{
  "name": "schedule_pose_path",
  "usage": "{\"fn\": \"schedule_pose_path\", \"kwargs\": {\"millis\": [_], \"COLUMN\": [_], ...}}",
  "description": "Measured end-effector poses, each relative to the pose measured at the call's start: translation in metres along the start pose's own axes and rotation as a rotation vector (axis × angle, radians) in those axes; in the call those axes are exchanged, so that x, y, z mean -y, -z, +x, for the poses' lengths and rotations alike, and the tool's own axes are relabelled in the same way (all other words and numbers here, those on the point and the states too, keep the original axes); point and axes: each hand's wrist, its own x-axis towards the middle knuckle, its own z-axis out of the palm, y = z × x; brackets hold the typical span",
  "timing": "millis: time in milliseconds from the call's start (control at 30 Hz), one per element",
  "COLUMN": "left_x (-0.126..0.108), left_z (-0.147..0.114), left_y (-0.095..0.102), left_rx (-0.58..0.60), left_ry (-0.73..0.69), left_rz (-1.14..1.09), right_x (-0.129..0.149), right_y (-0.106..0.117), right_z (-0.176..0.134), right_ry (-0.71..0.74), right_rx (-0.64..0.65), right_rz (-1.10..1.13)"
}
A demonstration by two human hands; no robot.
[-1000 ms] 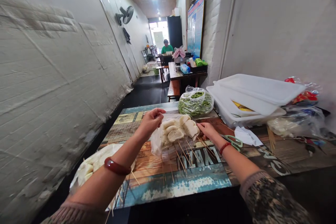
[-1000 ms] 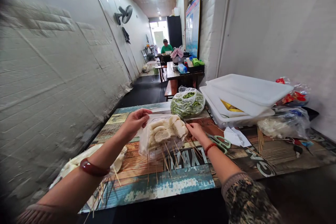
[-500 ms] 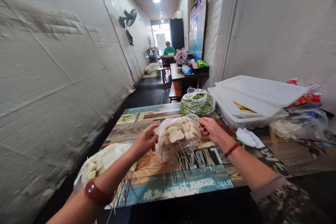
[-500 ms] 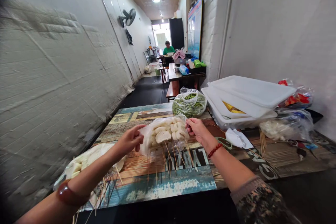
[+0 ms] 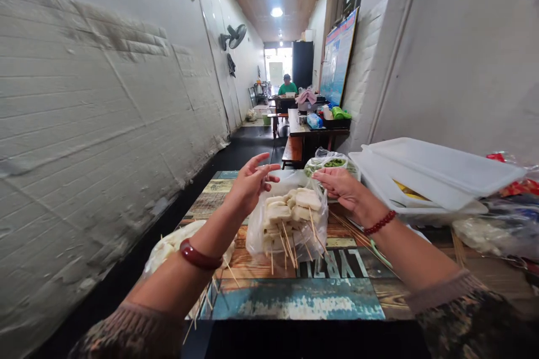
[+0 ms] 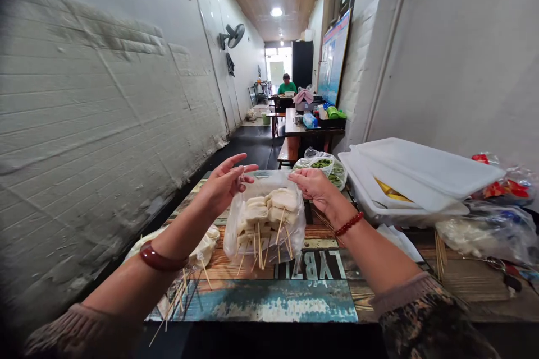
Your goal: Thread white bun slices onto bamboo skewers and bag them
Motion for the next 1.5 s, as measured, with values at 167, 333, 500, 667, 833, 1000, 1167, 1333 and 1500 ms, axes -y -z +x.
{"fn": "schedule_pose_path", "kwargs": {"millis": [167, 333, 500, 667, 833, 1000, 1167, 1333, 1500], "left_x": [-0.013, 0.002, 0.003, -0.009, -0.006, -0.014, -0.029, -0.027, -0.012], "left_z": [-0.014, -0.027, -0.025, -0.026, -0.024, -0.011, 0.0, 0.001, -0.002], "left_y": [0.013, 0.036, 0.036, 0.022, 0.014, 0.012, 0.013, 0.022, 0.047], "left_rx": [0.011, 0.028, 0.07, 0.141, 0.197, 0.22, 0.179, 0.217, 0.344], "left_ry": [-0.107, -0.114, -0.058, -0.072, -0.086, -0.081, -0.129, -0.141, 0.113], "left_rz": [-0.006, 0.071, 0.016, -0.077, -0.07, -0.017, 0.016, 0.02, 0.101], "right_x": [0.009, -0.018, -0.036, -0.034, -0.056, -0.067, -0.045, -0.04, -0.072], "right_y": [-0.002, -0.009, -0.003, 0.009, -0.002, -0.017, -0.004, 0.009, 0.014], "right_z": [0.005, -0.004, -0.004, 0.004, 0.02, 0.032, 0.033, 0.017, -0.009], "right_ry": [0.084, 0.048, -0.059, -0.064, 0.046, 0.187, 0.206, 0.237, 0.072], "right_rx": [-0.06, -0.059, -0.025, -0.006, 0.026, -0.036, -0.174, -0.288, -0.044], "right_rz": [-0.03, -0.082, -0.114, -0.339, -0.792, -0.98, -0.898, -0.785, -0.966]}}
